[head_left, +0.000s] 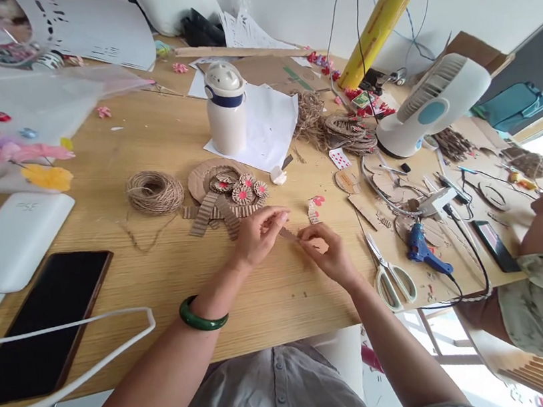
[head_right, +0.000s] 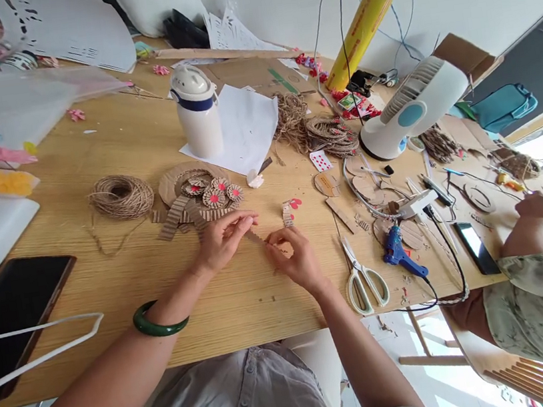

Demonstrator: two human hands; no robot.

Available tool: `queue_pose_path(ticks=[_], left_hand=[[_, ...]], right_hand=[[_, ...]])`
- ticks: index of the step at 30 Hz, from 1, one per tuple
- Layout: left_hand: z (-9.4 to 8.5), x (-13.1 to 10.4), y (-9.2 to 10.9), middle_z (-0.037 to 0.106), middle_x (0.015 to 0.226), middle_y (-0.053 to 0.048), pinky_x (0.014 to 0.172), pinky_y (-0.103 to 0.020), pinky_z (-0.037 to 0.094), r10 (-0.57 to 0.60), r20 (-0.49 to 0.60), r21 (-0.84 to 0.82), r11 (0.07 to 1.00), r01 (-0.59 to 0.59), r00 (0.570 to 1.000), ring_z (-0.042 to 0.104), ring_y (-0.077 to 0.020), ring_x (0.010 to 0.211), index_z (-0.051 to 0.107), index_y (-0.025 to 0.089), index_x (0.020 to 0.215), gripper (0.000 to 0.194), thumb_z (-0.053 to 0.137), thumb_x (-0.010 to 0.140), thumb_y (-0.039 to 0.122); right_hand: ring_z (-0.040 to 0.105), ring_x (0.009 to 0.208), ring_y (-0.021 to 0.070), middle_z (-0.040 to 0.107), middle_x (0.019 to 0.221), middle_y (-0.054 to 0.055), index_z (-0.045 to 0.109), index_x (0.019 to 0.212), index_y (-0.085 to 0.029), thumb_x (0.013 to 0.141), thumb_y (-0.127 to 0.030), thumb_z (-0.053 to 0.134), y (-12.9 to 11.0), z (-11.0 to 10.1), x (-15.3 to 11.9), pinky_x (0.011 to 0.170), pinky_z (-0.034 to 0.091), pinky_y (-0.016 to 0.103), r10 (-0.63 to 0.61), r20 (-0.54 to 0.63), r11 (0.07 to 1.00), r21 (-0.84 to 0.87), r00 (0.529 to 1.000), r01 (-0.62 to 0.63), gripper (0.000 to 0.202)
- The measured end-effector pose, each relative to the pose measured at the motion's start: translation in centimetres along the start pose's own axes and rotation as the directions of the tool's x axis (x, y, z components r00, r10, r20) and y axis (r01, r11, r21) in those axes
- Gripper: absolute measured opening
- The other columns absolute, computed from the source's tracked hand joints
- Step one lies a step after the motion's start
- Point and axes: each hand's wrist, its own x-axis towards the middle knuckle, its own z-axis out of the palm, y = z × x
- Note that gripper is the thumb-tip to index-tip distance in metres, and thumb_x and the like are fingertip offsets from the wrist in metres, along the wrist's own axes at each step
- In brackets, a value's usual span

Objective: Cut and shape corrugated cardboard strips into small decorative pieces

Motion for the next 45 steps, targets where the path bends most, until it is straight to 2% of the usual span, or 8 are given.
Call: queue_pose_path(ticks=[5, 9, 13, 18, 28, 35, 41, 45], left_hand=[[0.1, 0.3, -0.6, 0.074, 0.105, -0.011, 0.076, -0.028, 0.057, -0.107, 0.080, -0.127, 0.985, 0.117, 0.991, 0.071, -0.0203, 0.088, 0.072, 0.016, 0.114, 0.038, 0.068, 0.083, 0.040], [0.0, 0.5, -1.5, 0.075, 0.103, -0.010, 0.071, -0.028, 0.058, -0.138, 0.123, -0.148, 0.977, 0.155, 0.983, 0.071, -0.0158, 0.071, 0.071, 0.017, 0.117, 0.039, 0.069, 0.083, 0.035], [0.0, 0.5, -1.7, 0.077, 0.096, -0.008, 0.070, -0.028, 0.058, -0.140, 0.132, -0.175, 0.971, 0.162, 0.981, 0.071, -0.0160, 0.069, 0.071, 0.017, 0.117, 0.037, 0.068, 0.084, 0.034], [0.1, 0.4, -1.1, 0.077, 0.093, -0.007, 0.069, -0.028, 0.059, -0.168, 0.131, -0.167, 0.968, 0.189, 0.977, 0.071, -0.0166, 0.071, 0.073, 0.016, 0.112, 0.034, 0.069, 0.083, 0.034], [0.2, 0.3, -0.3, 0.076, 0.093, -0.006, 0.071, -0.025, 0.059, -0.228, 0.145, -0.212, 0.943, 0.256, 0.963, 0.071, -0.0139, 0.070, 0.072, 0.013, 0.111, 0.035, 0.071, 0.083, 0.034], [0.1, 0.2, -0.1, 0.076, 0.076, -0.005, 0.072, -0.028, 0.061, -0.282, 0.143, -0.288, 0.905, 0.313, 0.949, 0.073, -0.0171, 0.069, 0.071, 0.012, 0.106, 0.033, 0.072, 0.083, 0.035], [0.4, 0.1, -0.6, 0.075, 0.096, -0.007, 0.075, -0.029, 0.062, -0.140, 0.101, -0.272, 0.948, 0.162, 0.985, 0.073, -0.0179, 0.082, 0.074, 0.014, 0.094, 0.019, 0.072, 0.082, 0.028], [0.3, 0.2, -0.5, 0.074, 0.102, -0.007, 0.081, -0.033, 0.062, -0.177, 0.072, -0.323, 0.927, 0.191, 0.982, 0.073, -0.0201, 0.088, 0.075, 0.014, 0.098, 0.020, 0.069, 0.083, 0.026]], right_hand=[[0.053, 0.052, 0.0120, 0.058, 0.062, -0.003, 0.065, 0.087, -0.021, 0.082, -0.042, 0.071, 1.1, -0.2, 2.8, 0.051, 0.045, 0.025, 0.257, -0.059, 0.904, 0.369, 0.965, -0.218, 0.023], [0.057, 0.053, 0.0118, 0.061, 0.066, -0.004, 0.065, 0.096, -0.021, 0.078, -0.042, 0.075, 1.8, 0.4, 4.1, 0.051, 0.048, 0.025, 0.301, -0.083, 0.821, 0.530, 0.950, -0.213, 0.029], [0.064, 0.064, 0.0161, 0.066, 0.075, -0.002, 0.059, 0.116, -0.024, 0.079, -0.039, 0.075, 1.8, 1.0, 3.4, 0.062, 0.056, 0.031, 0.325, 0.037, 0.704, 0.658, 0.945, -0.268, 0.043], [0.063, 0.063, 0.0161, 0.066, 0.077, -0.001, 0.061, 0.115, -0.026, 0.073, -0.035, 0.081, 1.3, 0.7, 2.8, 0.056, 0.056, 0.030, 0.347, 0.051, 0.618, 0.739, 0.937, -0.269, 0.047], [0.061, 0.060, 0.0113, 0.066, 0.069, -0.002, 0.069, 0.078, -0.020, 0.083, -0.034, 0.074, 2.4, 0.1, 2.8, 0.062, 0.053, 0.025, 0.333, 0.005, 0.690, 0.680, 0.943, -0.247, 0.016], [0.059, 0.061, 0.0122, 0.064, 0.068, -0.002, 0.068, 0.078, -0.021, 0.080, -0.034, 0.075, 2.1, -0.5, 3.2, 0.058, 0.054, 0.025, 0.362, -0.134, 0.702, 0.690, 0.922, -0.175, 0.015], [0.063, 0.067, 0.0113, 0.069, 0.103, 0.002, 0.071, 0.097, -0.024, 0.081, -0.029, 0.074, 2.1, -0.4, 2.7, 0.062, 0.058, 0.026, 0.281, -0.022, 0.740, 0.642, 0.960, -0.202, 0.017], [0.067, 0.076, 0.0156, 0.068, 0.101, 0.003, 0.071, 0.089, -0.023, 0.080, -0.026, 0.076, 2.2, -0.1, 2.5, 0.065, 0.061, 0.031, 0.187, 0.012, 0.730, 0.668, 0.982, -0.147, 0.010]])
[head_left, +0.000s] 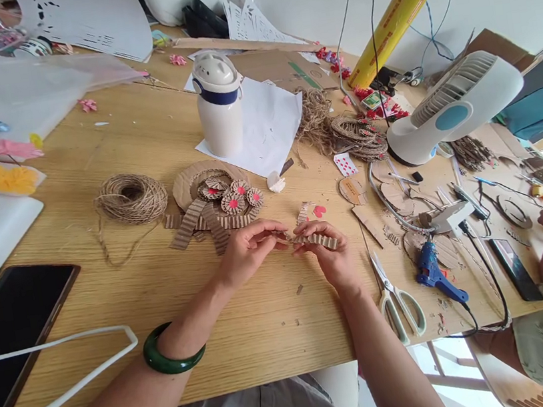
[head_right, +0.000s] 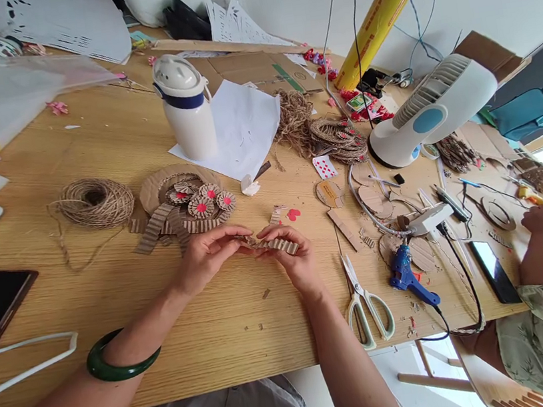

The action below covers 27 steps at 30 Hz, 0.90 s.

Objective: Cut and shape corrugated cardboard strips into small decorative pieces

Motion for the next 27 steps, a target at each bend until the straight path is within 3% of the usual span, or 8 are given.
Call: queue_pose_path(ticks=[5, 9, 16, 21, 27], left_hand=[[-0.07, 0.22, -0.22, 0.074, 0.099, -0.008, 0.082, -0.039, 0.063, -0.067, -0.055, -0.206, 0.977, 0.054, 0.996, 0.072, -0.0230, 0.090, 0.075, 0.014, 0.096, 0.029, 0.063, 0.088, 0.039], [0.04, 0.24, -0.32, 0.075, 0.093, -0.005, 0.081, -0.036, 0.063, -0.042, -0.091, -0.107, 0.994, 0.033, 0.995, 0.073, -0.0215, 0.085, 0.075, 0.015, 0.097, 0.028, 0.072, 0.082, 0.038], [0.01, -0.05, -0.01, 0.077, 0.098, -0.007, 0.076, -0.029, 0.061, 0.006, -0.003, 0.024, 1.000, -0.006, 1.000, 0.075, -0.0184, 0.077, 0.072, 0.014, 0.104, 0.027, 0.072, 0.083, 0.031], [0.24, -0.21, -0.21, 0.073, 0.109, -0.008, 0.078, -0.027, 0.061, 0.095, 0.019, 0.126, 0.987, -0.096, 0.995, 0.073, -0.0171, 0.085, 0.073, 0.015, 0.106, 0.025, 0.070, 0.084, 0.027], [0.34, -0.33, 0.06, 0.071, 0.107, -0.008, 0.071, -0.027, 0.062, 0.032, -0.013, 0.092, 0.995, -0.030, 0.999, 0.072, -0.0156, 0.075, 0.067, 0.015, 0.121, 0.040, 0.068, 0.084, 0.030]], right_hand=[[0.065, 0.099, 0.0218, 0.067, 0.106, 0.006, 0.072, 0.091, -0.025, 0.083, -0.023, 0.074, -0.34, -0.14, -0.08, 0.075, 0.062, 0.036, -0.121, 0.011, 0.990, -0.074, 0.993, 0.121, 0.008], [0.061, 0.110, 0.0253, 0.066, 0.111, 0.008, 0.073, 0.090, -0.024, 0.082, -0.028, 0.075, -0.45, -0.07, -0.14, 0.079, 0.062, 0.038, -0.136, 0.012, 0.976, -0.170, 0.991, 0.136, 0.009], [0.069, 0.076, 0.0196, 0.072, 0.091, 0.004, 0.071, 0.096, -0.023, 0.088, -0.046, 0.065, -0.58, 0.00, 0.36, 0.056, 0.062, 0.032, 0.107, -0.095, 0.988, 0.121, 0.990, -0.095, 0.025], [0.068, 0.062, 0.0172, 0.072, 0.083, 0.004, 0.070, 0.098, -0.020, 0.087, -0.050, 0.064, -0.75, -0.16, 0.37, 0.049, 0.060, 0.029, 0.246, 0.092, 0.958, 0.126, 0.965, -0.256, 0.032], [0.071, 0.057, 0.0180, 0.075, 0.078, 0.004, 0.066, 0.098, -0.018, 0.082, -0.045, 0.072, -0.81, -0.42, 0.19, 0.046, 0.060, 0.028, 0.361, 0.204, 0.920, 0.080, 0.910, -0.383, 0.032]])
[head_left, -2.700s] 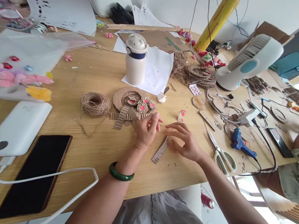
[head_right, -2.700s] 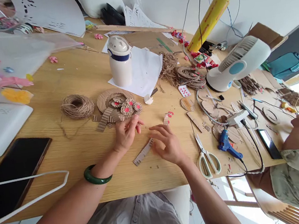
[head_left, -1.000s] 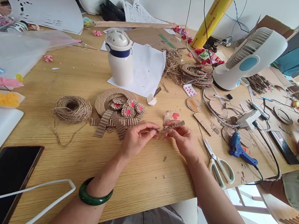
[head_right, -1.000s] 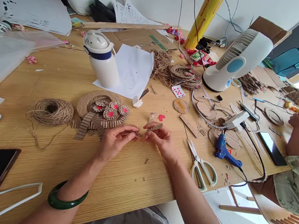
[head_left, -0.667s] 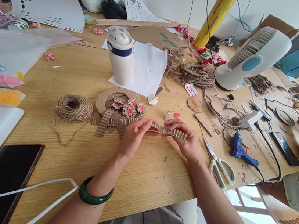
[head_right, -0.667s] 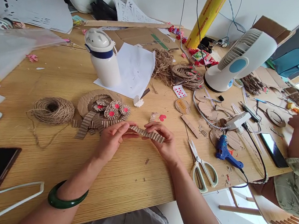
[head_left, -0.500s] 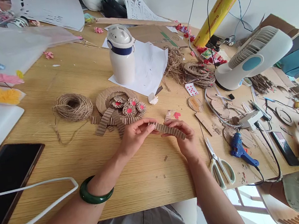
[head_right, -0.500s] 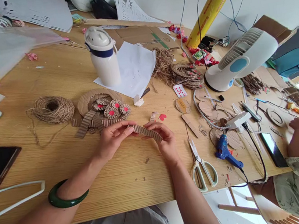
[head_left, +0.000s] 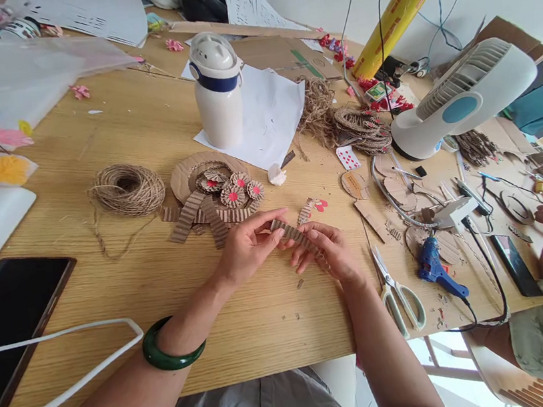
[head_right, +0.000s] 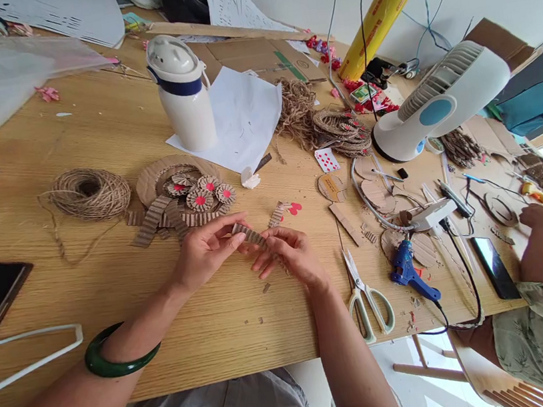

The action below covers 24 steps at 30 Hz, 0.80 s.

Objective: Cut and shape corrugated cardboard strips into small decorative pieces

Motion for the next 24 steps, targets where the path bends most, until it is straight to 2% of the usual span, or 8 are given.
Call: queue_pose_path(ticks=[5, 10, 14, 18, 20, 24], left_hand=[[0.01, 0.09, 0.17, 0.070, 0.104, -0.008, 0.067, -0.025, 0.059, -0.011, -0.049, -0.011, 1.000, 0.010, 0.999, 0.069, -0.0161, 0.080, 0.063, 0.014, 0.126, 0.050, 0.071, 0.081, 0.033], [0.04, 0.09, 0.34, 0.071, 0.101, -0.006, 0.078, -0.028, 0.058, -0.092, 0.007, -0.035, 0.995, 0.092, 0.996, 0.069, -0.0179, 0.088, 0.059, 0.015, 0.132, 0.060, 0.076, 0.077, 0.034], [-0.15, 0.05, 0.36, 0.072, 0.086, -0.002, 0.075, -0.027, 0.057, -0.147, 0.059, 0.010, 0.989, 0.146, 0.987, 0.067, -0.0156, 0.078, 0.067, 0.016, 0.123, 0.049, 0.075, 0.078, 0.033], [-0.32, 0.12, 0.26, 0.071, 0.075, 0.000, 0.069, -0.026, 0.056, -0.183, 0.105, -0.081, 0.978, 0.192, 0.978, 0.066, -0.0128, 0.066, 0.067, 0.016, 0.120, 0.045, 0.075, 0.078, 0.031], [-0.23, 0.12, 0.34, 0.072, 0.074, -0.001, 0.068, -0.026, 0.056, -0.204, 0.125, -0.116, 0.969, 0.219, 0.971, 0.066, -0.0128, 0.064, 0.070, 0.015, 0.112, 0.039, 0.076, 0.077, 0.031], [0.18, 0.00, 0.64, 0.074, 0.077, -0.005, 0.064, -0.026, 0.055, -0.245, 0.201, -0.096, 0.959, 0.267, 0.949, 0.064, -0.0131, 0.063, 0.074, 0.013, 0.090, 0.025, 0.077, 0.077, 0.034]], right_hand=[[0.074, 0.063, 0.0182, 0.077, 0.088, 0.008, 0.069, 0.092, -0.015, 0.085, -0.040, 0.071, -0.24, -0.26, -0.17, 0.053, 0.062, 0.028, 0.037, 0.031, 0.997, -0.067, 0.999, -0.035, 0.026], [0.072, 0.058, 0.0157, 0.077, 0.079, 0.006, 0.069, 0.088, -0.014, 0.086, -0.042, 0.071, -0.39, 0.04, -0.15, 0.051, 0.061, 0.025, 0.042, 0.052, 0.996, -0.077, 0.998, -0.038, 0.028], [0.071, 0.057, 0.0146, 0.075, 0.075, 0.006, 0.068, 0.086, -0.014, 0.088, -0.041, 0.068, -0.37, 0.18, -0.13, 0.052, 0.061, 0.025, 0.028, 0.088, 0.996, -0.091, 0.996, -0.020, 0.028], [0.070, 0.054, 0.0142, 0.073, 0.071, 0.001, 0.063, 0.087, -0.016, 0.083, -0.040, 0.074, -0.26, 0.11, -0.02, 0.051, 0.059, 0.025, -0.020, 0.017, 0.998, -0.060, 1.000, 0.021, 0.026], [0.068, 0.052, 0.0136, 0.073, 0.071, 0.000, 0.062, 0.086, -0.017, 0.082, -0.040, 0.075, -0.20, 0.03, 0.02, 0.051, 0.058, 0.025, -0.048, -0.016, 0.997, -0.059, 0.999, 0.047, 0.027], [0.065, 0.053, 0.0131, 0.070, 0.068, 0.000, 0.063, 0.085, -0.018, 0.085, -0.041, 0.071, 0.01, -0.07, 0.02, 0.054, 0.055, 0.026, -0.085, -0.008, 0.988, -0.128, 0.996, 0.084, 0.024]])
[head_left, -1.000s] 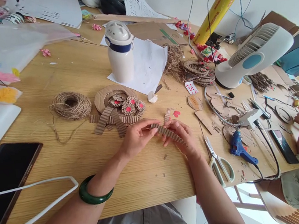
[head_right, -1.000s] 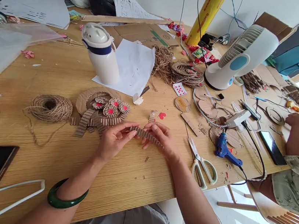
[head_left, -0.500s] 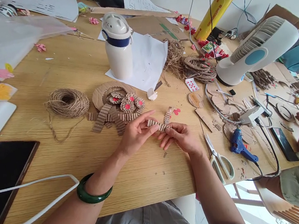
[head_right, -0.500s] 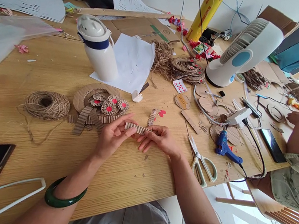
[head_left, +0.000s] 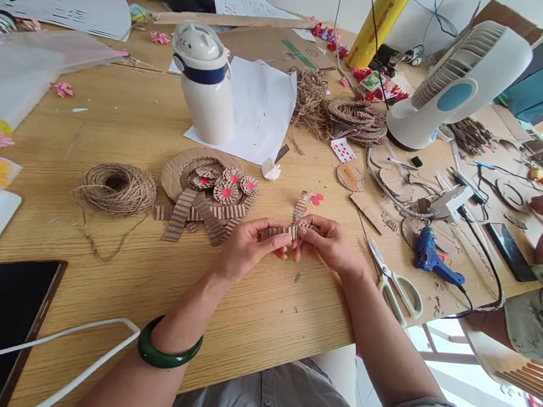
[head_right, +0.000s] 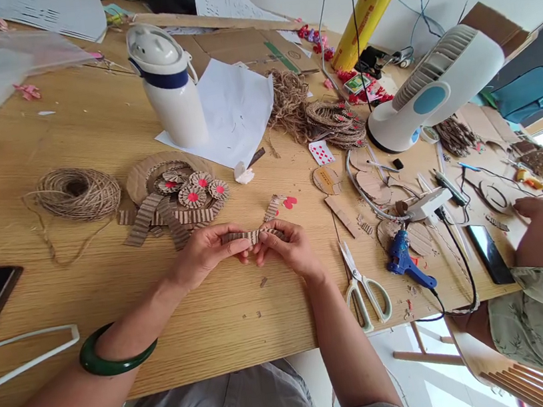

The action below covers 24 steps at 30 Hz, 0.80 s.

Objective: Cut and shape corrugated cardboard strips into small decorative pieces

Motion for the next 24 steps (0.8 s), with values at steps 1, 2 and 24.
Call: queue_pose_path(ticks=[1, 2, 24], left_hand=[[0.1, 0.0, 0.0, 0.073, 0.075, -0.005, 0.064, -0.026, 0.055, -0.003, 0.011, 0.017, 1.000, 0.003, 1.000, 0.064, -0.0130, 0.063, 0.074, 0.013, 0.086, 0.024, 0.076, 0.077, 0.035], [0.1, 0.0, 0.0, 0.073, 0.074, -0.004, 0.063, -0.026, 0.055, -0.002, 0.014, 0.032, 0.999, 0.001, 1.000, 0.063, -0.0128, 0.062, 0.074, 0.014, 0.083, 0.023, 0.075, 0.078, 0.036], [0.2, 0.0, -0.4, 0.070, 0.067, -0.001, 0.063, -0.026, 0.053, 0.064, -0.212, 0.105, 0.994, -0.043, 0.975, 0.064, -0.0139, 0.060, 0.072, 0.016, 0.076, 0.025, 0.071, 0.082, 0.041]], right_hand=[[0.064, 0.054, 0.0130, 0.069, 0.068, -0.001, 0.063, 0.086, -0.019, 0.086, -0.040, 0.070, 0.1, 0.0, 0.0, 0.056, 0.054, 0.026, -0.015, -0.013, 0.999, -0.037, 1.000, 0.014, 0.023], [0.064, 0.056, 0.0132, 0.068, 0.070, -0.001, 0.063, 0.087, -0.020, 0.087, -0.039, 0.069, 0.1, 0.1, 0.0, 0.058, 0.054, 0.026, -0.048, -0.046, 0.995, -0.089, 0.998, 0.043, 0.021], [0.056, 0.068, 0.0168, 0.058, 0.081, 0.002, 0.067, 0.109, -0.030, 0.082, -0.018, 0.070, 0.0, 1.8, -2.0, 0.069, 0.042, 0.035, -0.904, 0.099, -0.002, -0.974, 0.416, 0.228, 0.029]])
